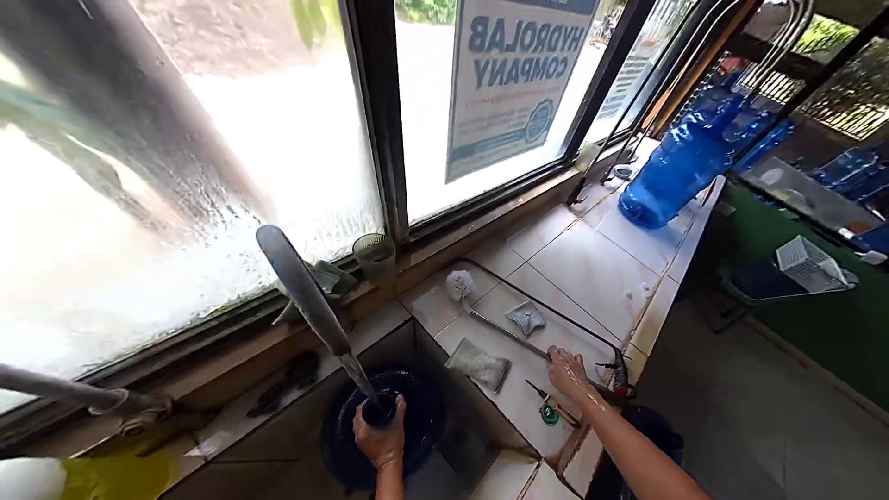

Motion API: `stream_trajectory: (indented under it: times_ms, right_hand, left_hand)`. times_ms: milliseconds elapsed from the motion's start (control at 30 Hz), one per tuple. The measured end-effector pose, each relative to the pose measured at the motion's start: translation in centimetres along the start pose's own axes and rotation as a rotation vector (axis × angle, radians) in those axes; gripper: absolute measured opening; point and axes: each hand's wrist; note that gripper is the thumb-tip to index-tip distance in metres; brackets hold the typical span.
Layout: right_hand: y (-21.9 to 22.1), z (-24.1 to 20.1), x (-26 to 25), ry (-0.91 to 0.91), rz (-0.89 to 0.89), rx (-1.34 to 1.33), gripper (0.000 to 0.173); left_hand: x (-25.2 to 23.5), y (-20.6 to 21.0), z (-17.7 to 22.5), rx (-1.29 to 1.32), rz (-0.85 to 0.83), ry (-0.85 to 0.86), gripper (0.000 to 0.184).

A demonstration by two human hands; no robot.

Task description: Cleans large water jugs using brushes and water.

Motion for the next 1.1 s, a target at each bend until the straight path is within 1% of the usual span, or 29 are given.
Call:
stream_trajectory:
  times_ms: [67,100,133,167,200,233,267,300,333,400,433,467,500,533,567,600,633,667,700,733,767,800,867,900,933,967,1000,1067,1100]
  right_hand:
    - [0.2,1.6,-0.2,-0.033,-0.019,-0.042,0.038]
    - [-0.2,1.9,-0.1,-0.07,0.014,-0.086,0.036]
    - [-1.0,1.8,0.3,-0.098,0.068,-0.11,0.036]
    - [-2.3,1.4,1.1,-0.109,0.119,-0.106,0.037]
    - [-3.7,1.0,2.1,-0.107,0.151,-0.09,0.039]
    - [-5.2,0.5,3.4,-0.091,0.162,-0.088,0.041]
    - [-6.7,0.0,4.7,-0.069,0.171,-0.109,0.043]
    - [-8.1,-0.5,6.3,-0.045,0.183,-0.151,0.046]
    - [-9.4,-0.8,7.9,-0.028,0.2,-0.212,0.047]
    - [-11.7,-1.0,11.6,-0.025,0.2,-0.319,0.046]
    - [-12.7,-1.0,13.6,-0.039,0.178,-0.342,0.045]
    - [-13.5,-0.7,15.5,-0.061,0.145,-0.346,0.044]
    - [-13.8,-0.3,17.5,-0.086,0.12,-0.337,0.042]
    - [-13.9,0.2,19.3,-0.115,0.11,-0.321,0.041]
    - [-13.8,0.6,21.0,-0.151,0.114,-0.306,0.04]
    - [-13.7,0.8,22.6,-0.184,0.112,-0.291,0.039]
    - [-13.6,0.8,24.1,-0.21,0.104,-0.272,0.041]
    - [-13.5,0.4,25.4,-0.228,0.091,-0.239,0.043]
    - [-13.6,-0.4,26.4,-0.248,0.087,-0.205,0.045]
    - [-13.6,-1.5,27.2,-0.269,0.082,-0.174,0.046]
    - [-13.6,-2.7,27.8,-0.294,0.077,-0.15,0.047]
    - [-13.6,-4.2,28.1,-0.319,0.075,-0.13,0.047]
    - [-13.8,-7.4,27.9,-0.353,0.048,-0.051,0.048]
    - [-14.0,-9.1,27.4,-0.356,0.008,0.006,0.048]
    - [-14.3,-10.7,26.9,-0.353,-0.048,0.068,0.049]
    - [-14.8,-12.1,26.3,-0.357,-0.102,0.115,0.05]
    - [-15.7,-13.2,25.7,-0.37,-0.141,0.15,0.05]
    - [-18.2,-15.2,24.2,-0.414,-0.192,0.204,0.05]
    - [-19.2,-16.2,23.4,-0.43,-0.214,0.243,0.049]
  left_hand:
    - [-1.2,-1.9,0.4,0.139,-0.193,-0.064,0.091]
    - [-2.2,-2.9,1.3,0.191,-0.292,-0.074,0.098]
    - [-3.3,-3.8,2.5,0.208,-0.355,-0.056,0.1]
    - [-4.5,-4.3,4.0,0.191,-0.381,0.006,0.094]
    - [-5.6,-4.5,5.8,0.15,-0.392,0.085,0.078]
    - [-6.6,-4.2,7.8,0.1,-0.402,0.155,0.055]
    - [-7.6,-3.9,10.2,0.039,-0.443,0.176,0.038]
    - [-8.3,-3.5,12.5,-0.014,-0.515,0.16,0.033]
    - [-8.8,-3.3,14.4,-0.065,-0.591,0.136,0.032]
    - [-8.9,-3.8,16.5,-0.072,-0.691,0.086,0.032]
    - [-8.6,-4.7,16.1,-0.042,-0.688,0.054,0.032]
    - [-7.8,-6.0,14.5,0.002,-0.651,-0.011,0.033]
    - [-6.6,-7.8,11.7,0.032,-0.592,-0.086,0.035]
    - [-4.9,-10.2,8.2,-0.017,-0.545,-0.131,0.036]
    - [-3.0,-13.4,4.6,-0.19,-0.565,-0.14,0.038]
    - [-0.9,-16.9,1.7,-0.454,-0.688,-0.146,0.038]
    - [1.4,-19.8,-0.5,-0.701,-0.88,-0.208,0.044]
    - [3.4,-21.7,-1.8,-0.859,-1.046,-0.285,0.057]
    - [4.7,-22.4,-1.6,-0.919,-1.126,-0.329,0.068]
    - [5.1,-22.5,0.0,-0.857,-1.103,-0.314,0.067]
    - [5.1,-22.2,2.3,-0.717,-0.999,-0.228,0.061]
    - [4.6,-21.2,5.4,-0.554,-0.867,-0.109,0.06]
    - [3.3,-17.6,10.6,-0.189,-0.629,0.158,0.063]
    - [2.6,-15.5,12.6,-0.034,-0.563,0.303,0.067]
    - [1.7,-13.5,14.5,0.063,-0.548,0.442,0.073]
    - [0.8,-11.8,16.2,0.093,-0.574,0.558,0.077]
    - [-0.1,-10.2,17.5,0.075,-0.609,0.659,0.071]
    - [-1.8,-7.7,18.7,-0.036,-0.707,0.769,0.031]
    - [-2.3,-6.9,18.6,-0.072,-0.735,0.765,0.033]
Point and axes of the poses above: each hand's wrist, its own x-axis away from the middle knuckle, its own y-axis out of the palm, z = x × y, and after that the axes turned 12 degrees about z, right-handed
